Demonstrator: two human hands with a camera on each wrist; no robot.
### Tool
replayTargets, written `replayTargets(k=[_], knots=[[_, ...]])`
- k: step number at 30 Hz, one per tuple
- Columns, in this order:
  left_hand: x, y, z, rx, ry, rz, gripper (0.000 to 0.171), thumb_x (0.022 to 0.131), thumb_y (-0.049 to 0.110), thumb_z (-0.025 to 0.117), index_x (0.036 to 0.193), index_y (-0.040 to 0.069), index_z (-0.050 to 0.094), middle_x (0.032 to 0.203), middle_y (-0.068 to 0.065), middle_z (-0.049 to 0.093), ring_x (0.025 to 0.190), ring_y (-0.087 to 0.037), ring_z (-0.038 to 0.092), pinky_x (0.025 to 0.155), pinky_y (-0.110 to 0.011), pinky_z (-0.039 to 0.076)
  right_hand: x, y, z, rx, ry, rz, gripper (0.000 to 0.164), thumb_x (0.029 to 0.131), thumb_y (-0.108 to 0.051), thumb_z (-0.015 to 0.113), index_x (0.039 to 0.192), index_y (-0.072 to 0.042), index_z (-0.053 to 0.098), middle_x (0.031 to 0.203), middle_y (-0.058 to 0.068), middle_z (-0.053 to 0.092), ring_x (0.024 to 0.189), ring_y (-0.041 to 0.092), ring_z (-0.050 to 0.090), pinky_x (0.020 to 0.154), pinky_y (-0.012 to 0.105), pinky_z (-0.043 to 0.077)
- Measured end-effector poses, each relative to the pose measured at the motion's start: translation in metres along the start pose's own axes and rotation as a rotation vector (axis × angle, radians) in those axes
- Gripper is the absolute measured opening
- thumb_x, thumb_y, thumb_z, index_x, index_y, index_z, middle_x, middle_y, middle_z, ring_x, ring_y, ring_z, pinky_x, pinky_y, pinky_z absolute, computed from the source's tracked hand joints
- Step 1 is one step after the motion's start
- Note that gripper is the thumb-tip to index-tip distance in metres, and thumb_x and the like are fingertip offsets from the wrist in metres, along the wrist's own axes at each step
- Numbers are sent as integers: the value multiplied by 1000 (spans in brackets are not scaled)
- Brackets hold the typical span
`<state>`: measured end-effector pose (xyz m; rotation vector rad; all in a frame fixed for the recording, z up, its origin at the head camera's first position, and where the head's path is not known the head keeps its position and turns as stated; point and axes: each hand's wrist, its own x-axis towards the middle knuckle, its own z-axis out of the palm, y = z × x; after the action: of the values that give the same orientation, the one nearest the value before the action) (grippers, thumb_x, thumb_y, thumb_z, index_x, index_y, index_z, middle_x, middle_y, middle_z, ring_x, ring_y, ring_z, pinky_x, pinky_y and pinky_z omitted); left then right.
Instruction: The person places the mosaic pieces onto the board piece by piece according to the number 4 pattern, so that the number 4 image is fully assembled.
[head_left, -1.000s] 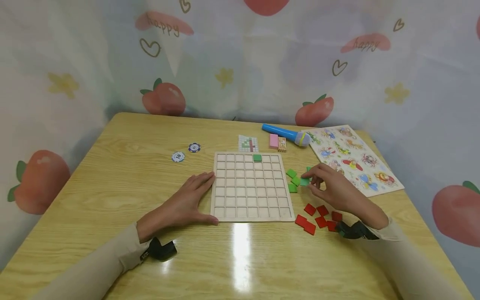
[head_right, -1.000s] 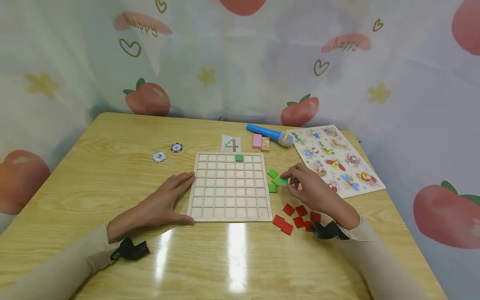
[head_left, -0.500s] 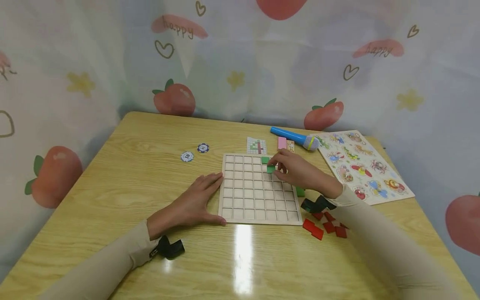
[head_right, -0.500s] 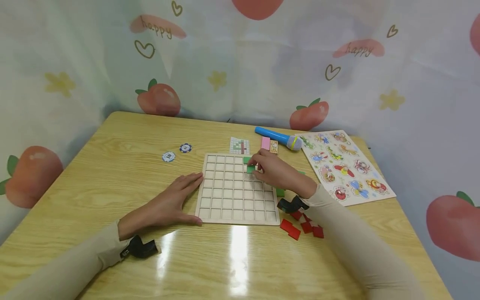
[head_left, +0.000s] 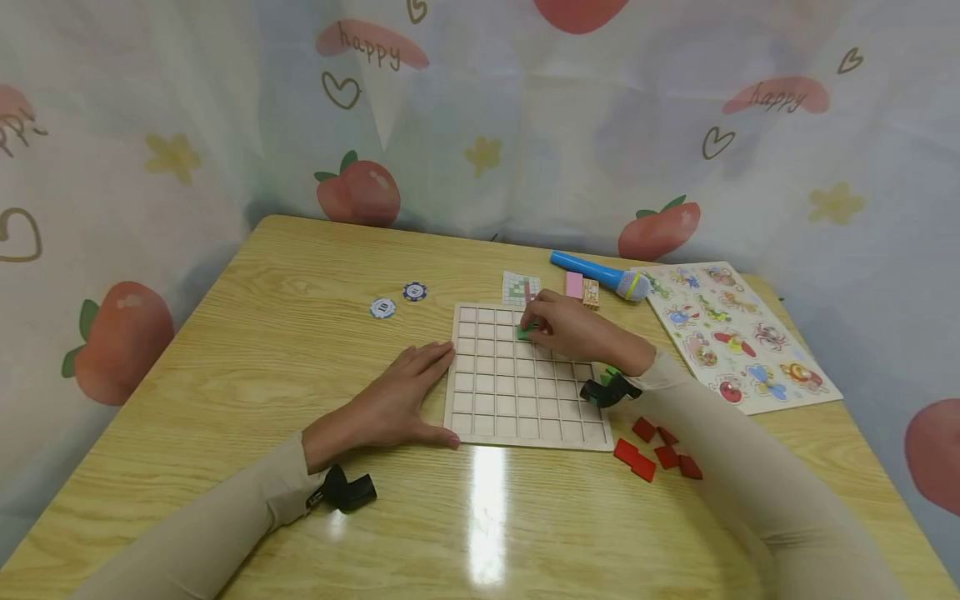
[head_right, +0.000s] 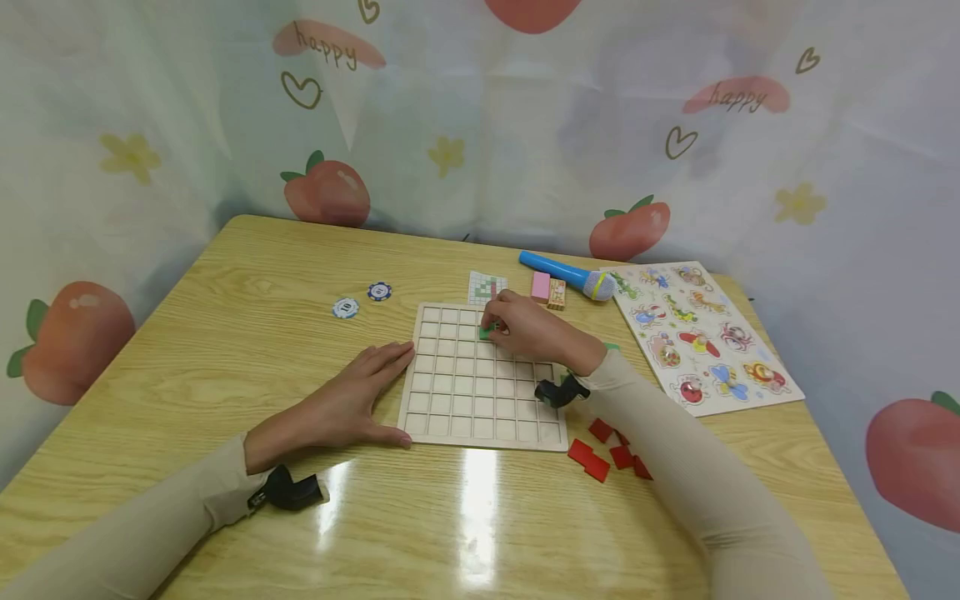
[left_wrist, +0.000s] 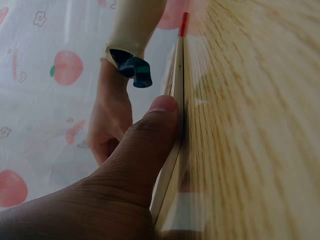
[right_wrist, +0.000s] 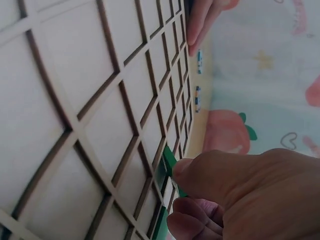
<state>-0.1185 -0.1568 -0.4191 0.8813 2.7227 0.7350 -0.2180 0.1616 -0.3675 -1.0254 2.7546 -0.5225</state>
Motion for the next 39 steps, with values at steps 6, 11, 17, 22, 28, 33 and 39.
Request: replayTargets(k=[6, 11, 17, 22, 28, 33, 39], knots=[[5, 3, 1, 11, -5, 5, 133, 75, 73, 85, 171, 8, 21, 180, -9, 19, 168, -34, 17, 141, -53, 10, -2, 4, 0, 2, 7, -16, 8, 101, -11, 73, 109, -10, 74, 112, 13, 65, 87, 17, 62, 76, 33, 56], [9, 4, 1, 13, -11, 10, 133, 75, 74, 85, 171, 8, 20, 181, -8, 18, 168, -34, 16, 141, -52, 9, -2, 7, -1, 4, 9, -11, 9, 101, -10, 73, 110, -9, 74, 115, 14, 65, 88, 19, 62, 76, 33, 56], [11, 5, 2, 13, -4, 4, 134, 74, 74, 86, 171, 9, 20, 180, -9, 19, 168, -36, 17, 141, -52, 10, -1, 8, -1, 1, -28, 12, 10, 103, -11, 71, 112, -9, 73, 116, 13, 64, 87, 18, 58, 77, 33, 54], [11, 4, 3, 19, -3, -1, 134, 74, 74, 86, 171, 8, 22, 180, -9, 20, 168, -37, 18, 141, -52, 10, -15, 8, -7, -7, -4, -15, 17, 104, -10, 69, 120, -8, 76, 123, 12, 66, 87, 18, 59, 76, 34, 55], [7, 2, 5, 23, -2, -3, 135, 73, 76, 85, 171, 7, 23, 180, -11, 20, 167, -38, 19, 140, -54, 11, -81, 14, -8, 44, 203, -9, 26, 100, -2, 72, 125, -10, 75, 121, 7, 71, 93, 15, 65, 76, 36, 61], [3, -2, 6, 19, 14, 0, 134, 73, 74, 86, 170, 7, 24, 180, -11, 21, 166, -40, 20, 139, -56, 13, -131, 27, 14, 39, 312, 77, 27, 99, -1, 73, 123, -12, 74, 113, 6, 71, 89, 8, 63, 77, 25, 61], [4, -3, 5, -13, 24, 19, 132, 74, 69, 89, 170, 6, 24, 179, -12, 21, 166, -39, 21, 139, -57, 14, -151, 38, 31, 28, 306, 177, 26, 101, -8, 73, 127, -11, 72, 106, 1, 64, 84, 4, 56, 69, 21, 52]])
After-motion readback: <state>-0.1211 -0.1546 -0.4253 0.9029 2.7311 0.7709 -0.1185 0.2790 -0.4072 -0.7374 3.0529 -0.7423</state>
